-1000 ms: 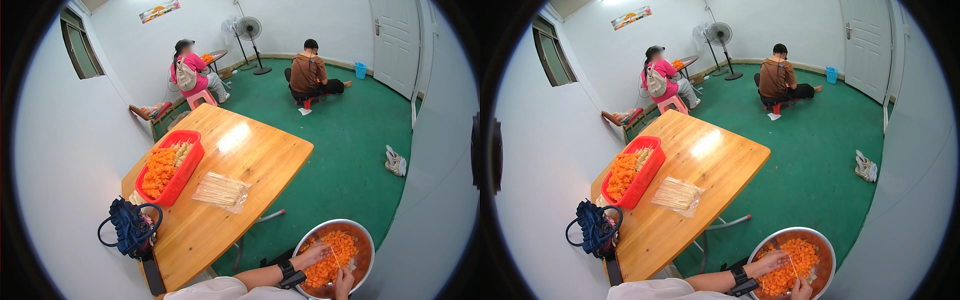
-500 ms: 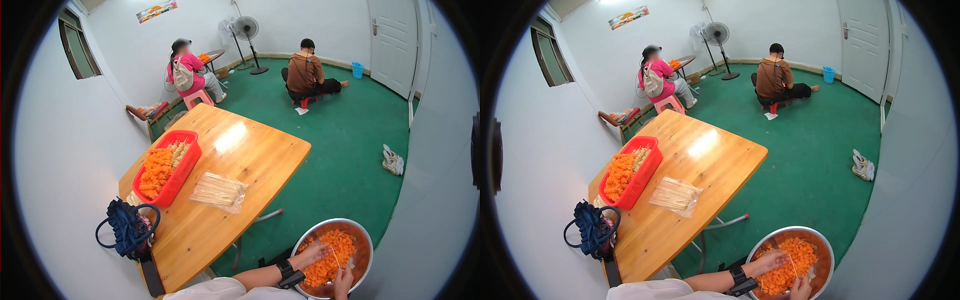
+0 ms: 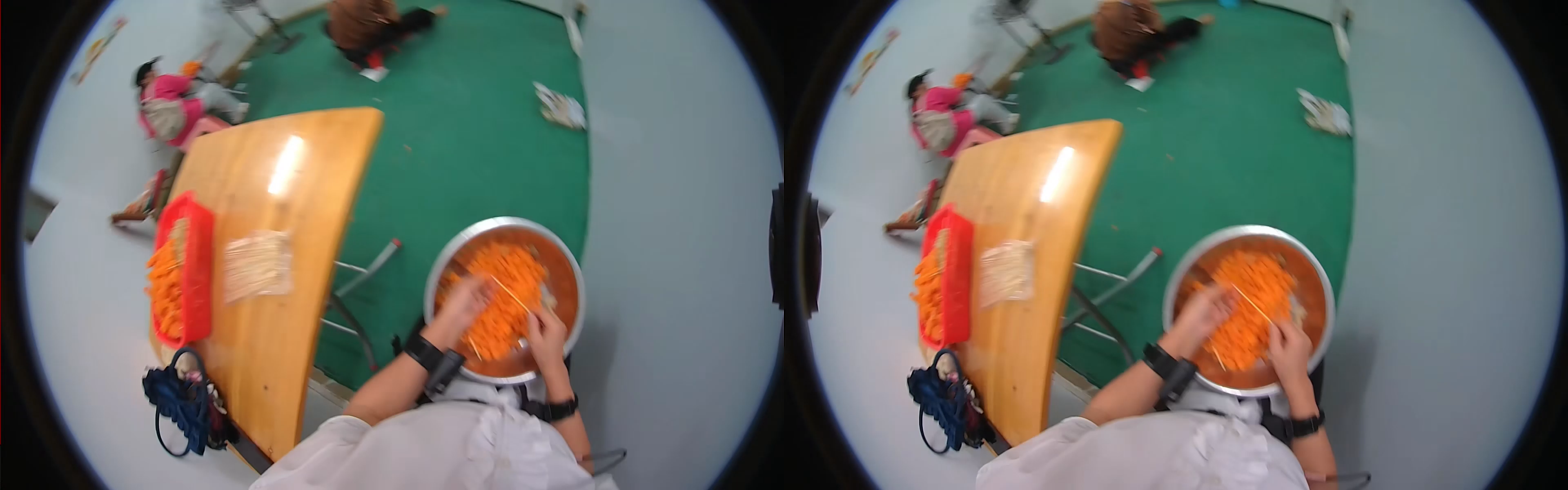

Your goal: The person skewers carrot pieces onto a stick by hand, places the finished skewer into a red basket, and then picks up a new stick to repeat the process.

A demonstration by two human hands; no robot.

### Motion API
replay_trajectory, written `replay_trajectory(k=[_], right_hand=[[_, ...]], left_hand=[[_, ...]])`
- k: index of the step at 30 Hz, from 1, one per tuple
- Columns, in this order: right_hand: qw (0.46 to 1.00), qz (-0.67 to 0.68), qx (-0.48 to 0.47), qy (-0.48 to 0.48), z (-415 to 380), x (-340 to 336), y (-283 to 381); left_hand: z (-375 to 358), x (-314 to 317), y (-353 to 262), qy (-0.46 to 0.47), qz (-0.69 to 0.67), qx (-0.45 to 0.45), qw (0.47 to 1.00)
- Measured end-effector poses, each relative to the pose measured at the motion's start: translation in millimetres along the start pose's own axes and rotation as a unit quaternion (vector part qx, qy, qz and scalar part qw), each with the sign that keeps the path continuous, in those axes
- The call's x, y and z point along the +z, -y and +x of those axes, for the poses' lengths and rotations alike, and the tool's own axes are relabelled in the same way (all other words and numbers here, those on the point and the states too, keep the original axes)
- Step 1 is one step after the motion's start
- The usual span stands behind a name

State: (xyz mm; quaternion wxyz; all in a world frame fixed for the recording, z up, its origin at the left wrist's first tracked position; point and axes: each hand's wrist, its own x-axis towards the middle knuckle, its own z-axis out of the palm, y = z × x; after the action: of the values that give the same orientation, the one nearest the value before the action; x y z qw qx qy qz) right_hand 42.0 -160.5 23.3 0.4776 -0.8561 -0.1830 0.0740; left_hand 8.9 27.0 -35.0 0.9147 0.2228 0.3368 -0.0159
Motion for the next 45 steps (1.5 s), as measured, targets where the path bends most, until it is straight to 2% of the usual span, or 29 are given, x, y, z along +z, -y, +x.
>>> replay_trajectory(k=[2,4,7,11,27,30,42,45], right_hand=[[1.000,-0.015,-0.008,-0.019,-2.6,3.5,-8.7],[0.999,-0.012,-0.024,-0.023,-3.8,3.2,-8.8],[1.000,-0.004,-0.007,-0.019,-2.8,-1.1,-2.4],[0.999,0.005,-0.030,-0.021,-2.6,-0.5,-0.9],[0.997,-0.059,-0.042,-0.007,-4.7,3.1,-7.8],[0.997,-0.066,-0.018,0.026,-4.6,0.1,-5.0],[0.995,-0.075,-0.033,0.065,-7.9,3.2,-14.0],[0.994,-0.062,0.000,0.094,-8.5,2.0,-16.6]], left_hand=[[1.3,-0.6,2.1,0.007,-0.018,0.018,1.000],[-5.7,12.1,0.3,-0.045,-0.003,0.016,0.999],[-6.1,13.0,-2.7,-0.027,0.002,0.007,1.000],[-5.0,14.0,-3.2,-0.040,-0.006,0.007,0.999],[-5.5,13.6,-2.9,-0.040,0.033,0.017,0.999],[-5.6,14.3,-3.0,-0.035,0.043,0.025,0.998],[-5.2,7.5,-2.5,-0.020,0.095,0.016,0.995],[-7.2,7.8,-1.7,-0.010,0.102,0.013,0.995]])
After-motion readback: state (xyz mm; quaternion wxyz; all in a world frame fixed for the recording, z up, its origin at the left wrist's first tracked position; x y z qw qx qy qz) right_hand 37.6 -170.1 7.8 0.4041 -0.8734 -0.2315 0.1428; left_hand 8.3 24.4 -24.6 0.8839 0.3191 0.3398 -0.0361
